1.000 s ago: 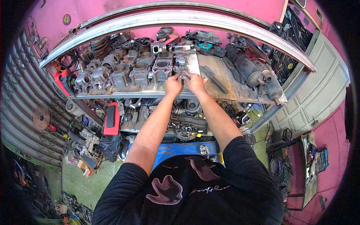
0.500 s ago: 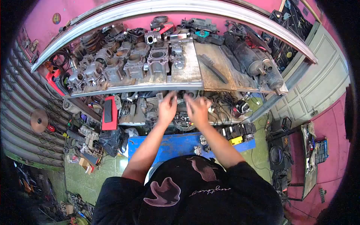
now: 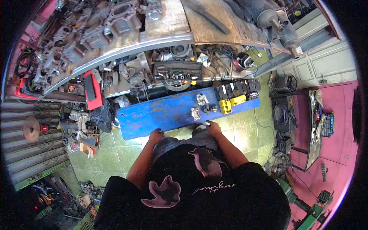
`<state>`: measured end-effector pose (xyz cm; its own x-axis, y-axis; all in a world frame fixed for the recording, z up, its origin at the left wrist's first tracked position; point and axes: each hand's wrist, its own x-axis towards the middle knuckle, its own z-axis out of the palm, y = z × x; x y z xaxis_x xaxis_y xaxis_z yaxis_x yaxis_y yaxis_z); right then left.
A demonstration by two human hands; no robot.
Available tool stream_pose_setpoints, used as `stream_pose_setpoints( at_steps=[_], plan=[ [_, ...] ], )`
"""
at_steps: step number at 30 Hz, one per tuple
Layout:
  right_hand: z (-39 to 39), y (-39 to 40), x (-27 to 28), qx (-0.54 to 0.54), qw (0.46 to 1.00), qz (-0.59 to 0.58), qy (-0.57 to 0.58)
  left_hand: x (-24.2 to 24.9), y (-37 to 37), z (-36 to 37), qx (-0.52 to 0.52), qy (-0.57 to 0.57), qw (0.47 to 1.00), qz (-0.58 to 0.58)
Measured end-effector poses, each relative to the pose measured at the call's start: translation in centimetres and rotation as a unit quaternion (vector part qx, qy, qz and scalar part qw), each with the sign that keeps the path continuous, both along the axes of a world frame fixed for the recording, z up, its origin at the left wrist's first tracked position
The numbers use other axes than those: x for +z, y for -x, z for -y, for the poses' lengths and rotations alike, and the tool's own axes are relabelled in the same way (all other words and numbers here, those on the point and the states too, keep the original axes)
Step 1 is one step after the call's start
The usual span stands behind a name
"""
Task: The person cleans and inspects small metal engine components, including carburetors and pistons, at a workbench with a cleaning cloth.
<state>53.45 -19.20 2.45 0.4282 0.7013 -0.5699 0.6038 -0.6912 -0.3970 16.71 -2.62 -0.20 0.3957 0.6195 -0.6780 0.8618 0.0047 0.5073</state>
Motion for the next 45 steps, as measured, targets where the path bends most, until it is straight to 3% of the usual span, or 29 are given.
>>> stream_pose_setpoints(
  at_steps=[3,6,8,10,12,16,18,19,21,24,26,27,30,35,37,38,39,42,45],
  plan=[
    [3.0,0.9,-3.8,0.017,0.999,-0.001,0.035,-0.3,-1.1,0.2,0.041,-0.026,0.998,0.03],
    [3.2,1.6,-2.2,0.057,0.996,-0.002,0.068,-1.4,-3.7,0.5,0.01,0.002,0.999,0.051],
    [3.1,1.5,-4.0,0.09,0.991,0.02,0.096,-1.9,-6.7,1.2,0.016,-0.017,0.999,0.026],
    [3.1,1.1,-6.9,0.093,0.989,0.098,0.062,-3.8,-9.4,1.6,-0.035,-0.053,0.997,0.054],
    [0.0,0.0,-5.1,0.107,0.99,0.063,0.07,-7.8,-12.2,2.4,-0.065,-0.095,0.991,0.072],
    [-4.3,-3.1,-8.2,0.059,0.995,0.018,-0.074,-7.8,-21.0,0.5,-0.057,-0.149,0.982,0.106],
    [-6.5,-4.9,-9.2,0.123,0.955,0.203,-0.18,-7.4,-25.0,-0.8,-0.027,-0.151,0.98,0.128],
    [-7.8,-5.7,-9.3,0.124,0.956,0.224,-0.145,-6.3,-26.9,-1.5,-0.028,-0.146,0.981,0.126],
    [-9.7,-7.4,-9.9,0.124,0.956,0.244,-0.108,-4.3,-30.2,-3.0,-0.127,-0.09,0.988,0.0],
    [-12.1,-9.6,-10.7,0.165,0.951,0.257,-0.042,-7.9,-32.5,-3.7,-0.183,-0.105,0.977,-0.04],
    [-13.3,-10.6,-10.6,0.221,0.962,0.158,0.039,-9.5,-33.2,-4.1,-0.182,-0.134,0.973,-0.042],
    [-13.7,-10.5,-10.6,0.228,0.957,0.169,0.06,-10.2,-33.4,-4.5,-0.194,-0.151,0.968,-0.047],
    [-13.8,-10.6,-12.7,0.227,0.959,0.164,0.044,-10.9,-33.4,-5.1,-0.203,-0.208,0.956,-0.042],
    [-13.8,-9.8,-9.8,0.2,0.962,0.185,-0.033,-7.1,-32.0,-6.1,-0.193,-0.269,0.943,-0.024],
    [-14.1,-9.7,-7.3,0.186,0.958,0.202,-0.078,-3.8,-30.8,-6.6,-0.162,-0.333,0.928,0.042],
    [-13.9,-9.4,-5.7,0.174,0.947,0.214,-0.163,-1.6,-30.1,-6.8,-0.134,-0.369,0.915,0.09],
    [-13.5,-8.8,-3.8,0.162,0.929,0.224,-0.248,0.8,-29.2,-6.9,-0.128,-0.389,0.907,0.099],
    [-13.0,-6.7,5.8,0.156,0.902,0.22,-0.336,8.7,-25.8,-7.2,-0.116,-0.435,0.88,0.152],
    [-12.8,-3.8,14.7,0.135,0.84,0.259,-0.457,16.0,-22.2,-7.3,-0.089,-0.518,0.82,0.227]
  ],
)
